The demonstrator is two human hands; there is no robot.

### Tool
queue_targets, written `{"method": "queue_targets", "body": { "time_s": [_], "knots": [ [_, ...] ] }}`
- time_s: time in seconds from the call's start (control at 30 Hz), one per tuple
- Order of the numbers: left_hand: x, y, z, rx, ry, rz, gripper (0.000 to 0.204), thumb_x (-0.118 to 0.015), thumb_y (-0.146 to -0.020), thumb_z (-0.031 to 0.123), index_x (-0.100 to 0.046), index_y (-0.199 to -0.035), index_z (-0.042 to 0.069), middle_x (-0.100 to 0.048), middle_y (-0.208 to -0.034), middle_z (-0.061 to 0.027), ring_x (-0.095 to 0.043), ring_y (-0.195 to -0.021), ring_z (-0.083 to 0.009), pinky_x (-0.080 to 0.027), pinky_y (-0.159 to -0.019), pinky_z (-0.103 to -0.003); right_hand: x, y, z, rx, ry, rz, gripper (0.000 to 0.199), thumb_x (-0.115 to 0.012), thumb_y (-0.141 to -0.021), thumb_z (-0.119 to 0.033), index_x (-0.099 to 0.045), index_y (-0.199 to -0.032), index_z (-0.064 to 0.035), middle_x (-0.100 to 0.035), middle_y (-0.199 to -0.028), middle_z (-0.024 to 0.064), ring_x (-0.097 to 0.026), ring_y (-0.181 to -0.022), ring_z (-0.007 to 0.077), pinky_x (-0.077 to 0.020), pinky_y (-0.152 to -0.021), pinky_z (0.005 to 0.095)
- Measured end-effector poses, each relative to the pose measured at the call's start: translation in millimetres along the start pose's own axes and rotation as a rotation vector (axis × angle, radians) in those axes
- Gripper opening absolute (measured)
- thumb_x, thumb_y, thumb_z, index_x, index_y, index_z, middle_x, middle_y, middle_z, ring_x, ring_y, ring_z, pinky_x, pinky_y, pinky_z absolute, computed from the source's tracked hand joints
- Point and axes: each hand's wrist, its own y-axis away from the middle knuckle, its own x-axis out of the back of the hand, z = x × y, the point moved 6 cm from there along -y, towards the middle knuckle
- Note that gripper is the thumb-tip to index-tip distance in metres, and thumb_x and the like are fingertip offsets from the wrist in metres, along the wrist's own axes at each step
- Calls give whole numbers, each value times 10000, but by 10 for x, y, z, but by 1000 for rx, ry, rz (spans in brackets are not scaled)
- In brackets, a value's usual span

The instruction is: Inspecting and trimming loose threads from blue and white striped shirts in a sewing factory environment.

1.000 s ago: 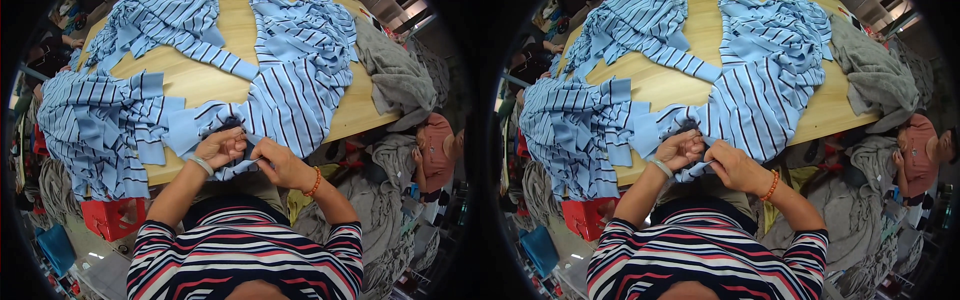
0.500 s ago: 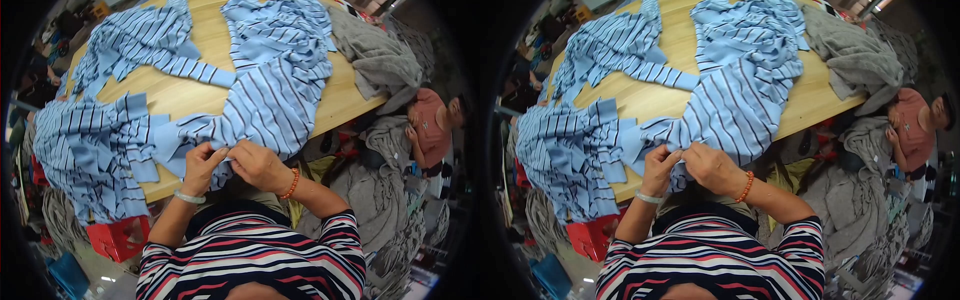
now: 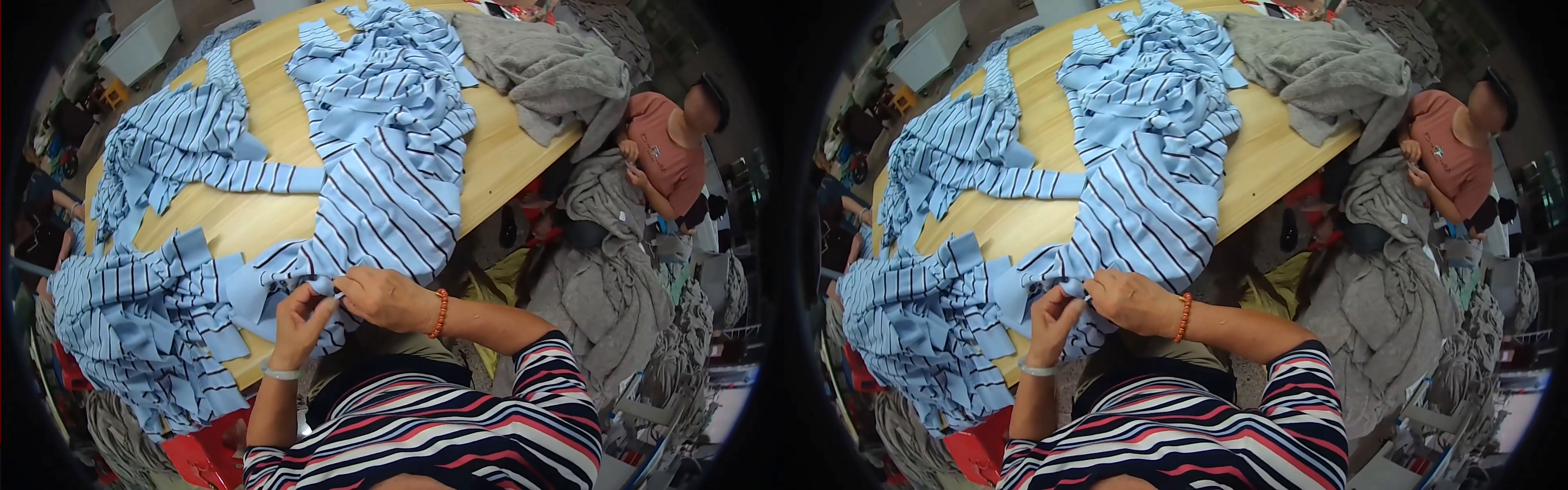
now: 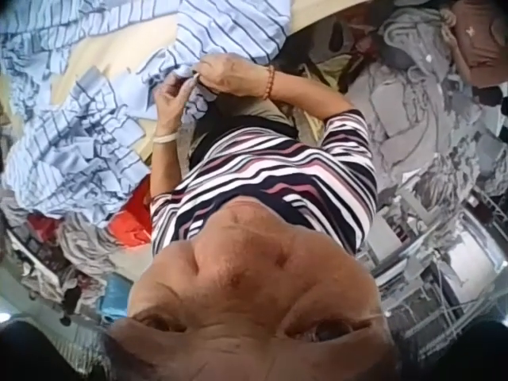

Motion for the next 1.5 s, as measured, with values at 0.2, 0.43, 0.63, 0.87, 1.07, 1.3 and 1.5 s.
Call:
{"method": "queue_targets", "body": {
  "time_s": [0.2,0.43,0.63,0.87,1.07,1.3,1.5],
  "knots": [
    [-23,35,114,-171,-498,61,138,-642,-795,33,-530,-860,-11,-496,-699,-105,-428,-613,-182,-391,-587,-282,-72,27,5,43,9,-122,157,-599,-817,-108,-521,-912,-10,-516,-788,127,-574,-739,305,-482,-623,379],
    [17,63,8,-300,-698,24,94,-581,-854,33,-514,-798,-1,-406,-632,-37,-364,-581,-126,-328,-532,-265,-134,50,57,33,-134,-292,119,-554,-775,-42,-515,-880,-3,-516,-793,146,-567,-748,317,-471,-629,395],
    [16,-18,88,-229,-701,-19,189,-591,-841,53,-443,-735,2,-406,-626,-139,-396,-554,-269,-320,-519,-353,-169,30,161,48,-182,-229,155,-550,-739,-18,-533,-893,-7,-515,-779,149,-555,-731,332,-460,-646,399],
    [58,-61,27,-298,-575,34,113,-603,-833,37,-508,-789,-3,-424,-626,-54,-364,-558,-137,-309,-513,-273,-100,-78,182,89,-318,-219,140,-615,-746,-2,-585,-880,-25,-515,-714,113,-558,-631,317,-449,-547,375],
    [253,217,-125,145,-208,-79,105,-649,-848,105,-605,-858,10,-539,-700,28,-451,-636,-38,-364,-552,-206,-115,-98,435,-283,-531,-291,80,-678,-804,-93,-653,-773,-23,-599,-644,59,-534,-535,135,-403,-503,250],
    [288,464,58,113,-305,-9,102,-634,-847,97,-609,-874,2,-526,-691,24,-444,-634,-46,-363,-548,-215,44,-248,37,-64,-300,-189,211,-670,-765,-34,-631,-972,-45,-619,-950,105,-610,-753,246,-483,-621,297],
    [195,484,69,-26,-416,34,110,-623,-839,93,-626,-905,5,-562,-683,-57,-492,-596,-104,-398,-545,-252,-273,-156,-186,-9,-243,-422,251,-650,-760,-28,-613,-1007,-60,-602,-950,103,-610,-815,290,-506,-673,333]
  ]
}}
